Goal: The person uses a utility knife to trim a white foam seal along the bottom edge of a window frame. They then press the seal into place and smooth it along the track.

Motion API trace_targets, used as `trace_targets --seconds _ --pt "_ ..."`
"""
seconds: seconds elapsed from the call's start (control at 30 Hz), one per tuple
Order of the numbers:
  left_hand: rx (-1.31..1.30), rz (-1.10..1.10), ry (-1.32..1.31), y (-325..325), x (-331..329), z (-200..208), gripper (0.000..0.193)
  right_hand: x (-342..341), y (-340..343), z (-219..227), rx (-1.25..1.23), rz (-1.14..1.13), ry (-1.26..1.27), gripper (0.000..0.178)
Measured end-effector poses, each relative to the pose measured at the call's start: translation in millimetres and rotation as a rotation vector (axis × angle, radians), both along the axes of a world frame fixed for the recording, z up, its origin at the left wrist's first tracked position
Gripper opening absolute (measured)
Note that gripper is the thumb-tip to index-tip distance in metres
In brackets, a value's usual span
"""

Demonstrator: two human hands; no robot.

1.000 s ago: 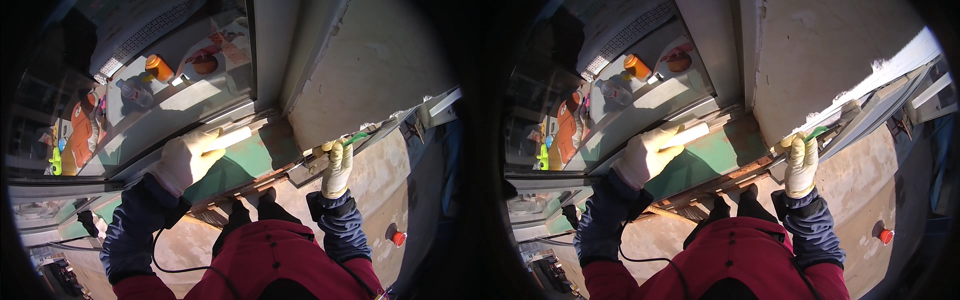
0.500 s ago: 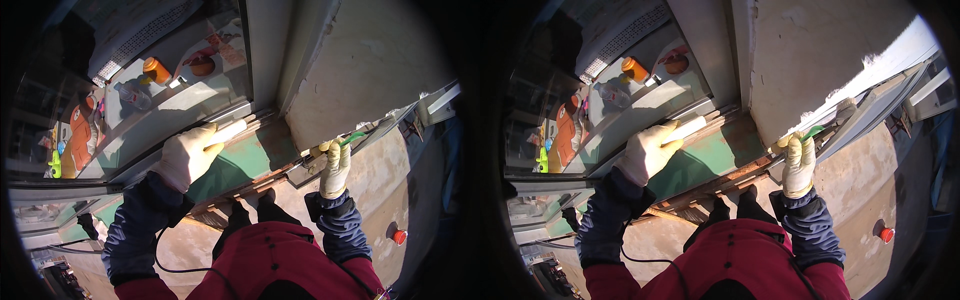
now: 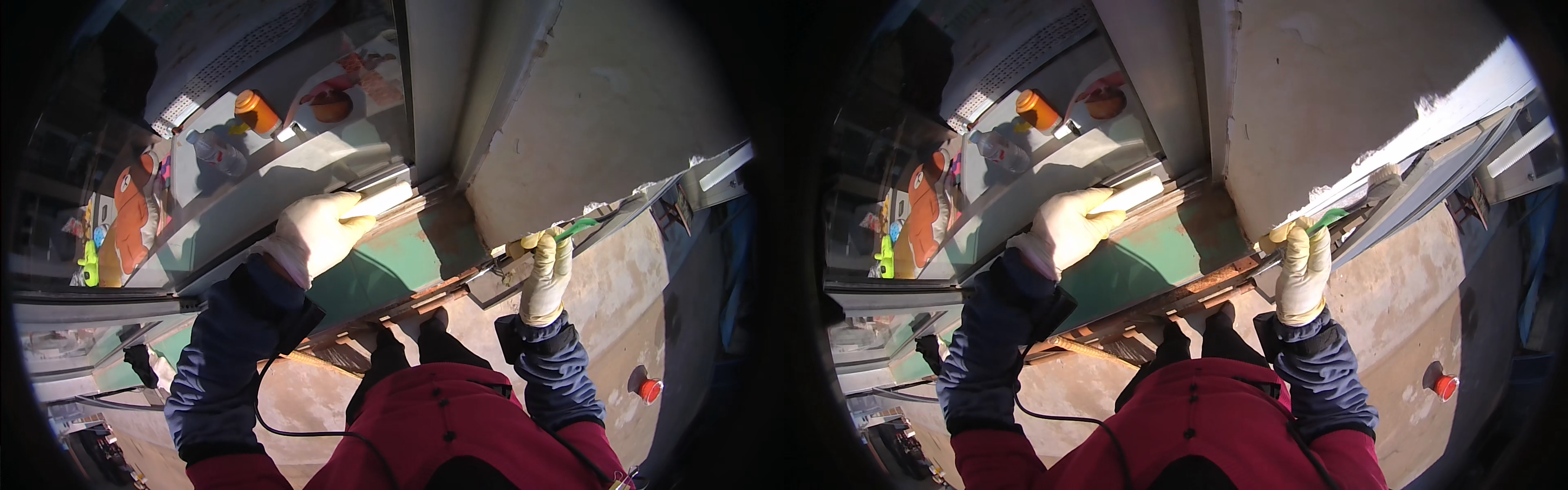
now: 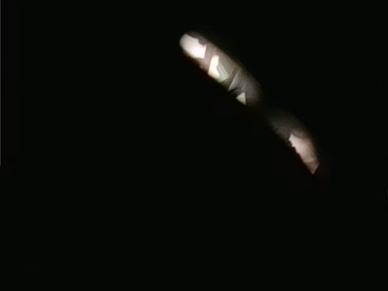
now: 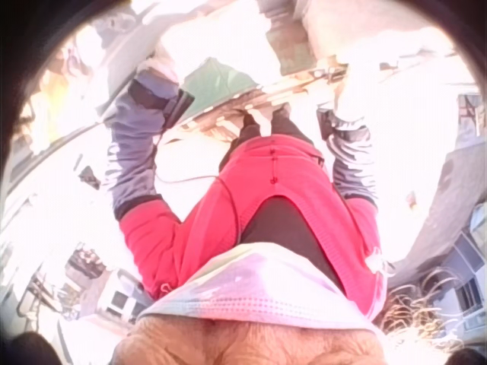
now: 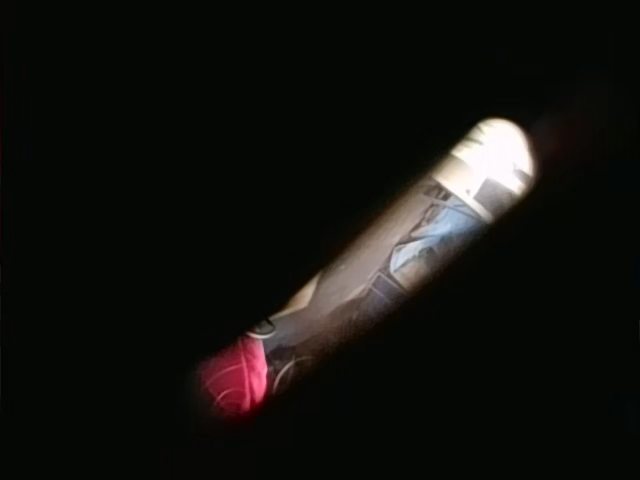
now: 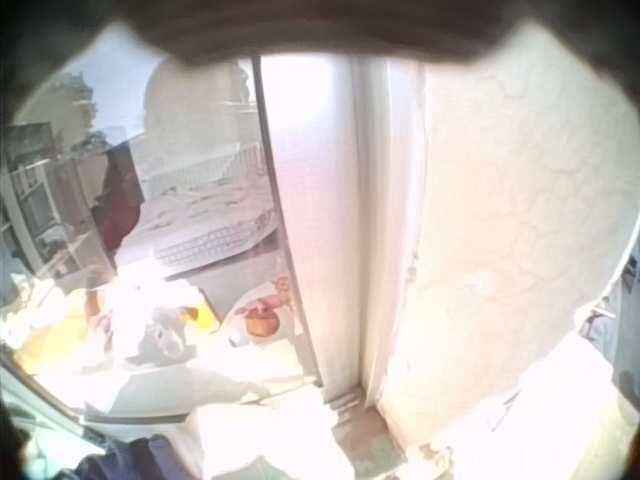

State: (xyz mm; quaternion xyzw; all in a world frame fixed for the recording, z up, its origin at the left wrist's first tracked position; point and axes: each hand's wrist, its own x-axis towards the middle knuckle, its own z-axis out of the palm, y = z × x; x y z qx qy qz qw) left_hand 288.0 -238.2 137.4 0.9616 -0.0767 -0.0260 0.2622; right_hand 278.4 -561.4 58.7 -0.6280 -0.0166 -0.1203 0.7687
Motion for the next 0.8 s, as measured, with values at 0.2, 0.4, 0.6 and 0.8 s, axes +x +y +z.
trace_targets --seconds 0.2,0.4,0.6,0.8 --pt "0.084 -0.063 -0.260 -9 -12 -2 0.038 1 -4 -6 0.080 0.047 0.045 0.023" --pt "0.107 -0.063 -0.239 -11 -14 0 0.041 1 -5 -3 0.009 0.050 0.014 0.024" --pt "0.053 -0.109 -0.387 -2 -13 -14 0.042 2 -5 -1 -0.014 0.052 0.006 0.024" --pt "0.051 -0.160 -0.537 3 -21 -19 0.044 1 -1 4 0.033 0.037 0.024 0.023"
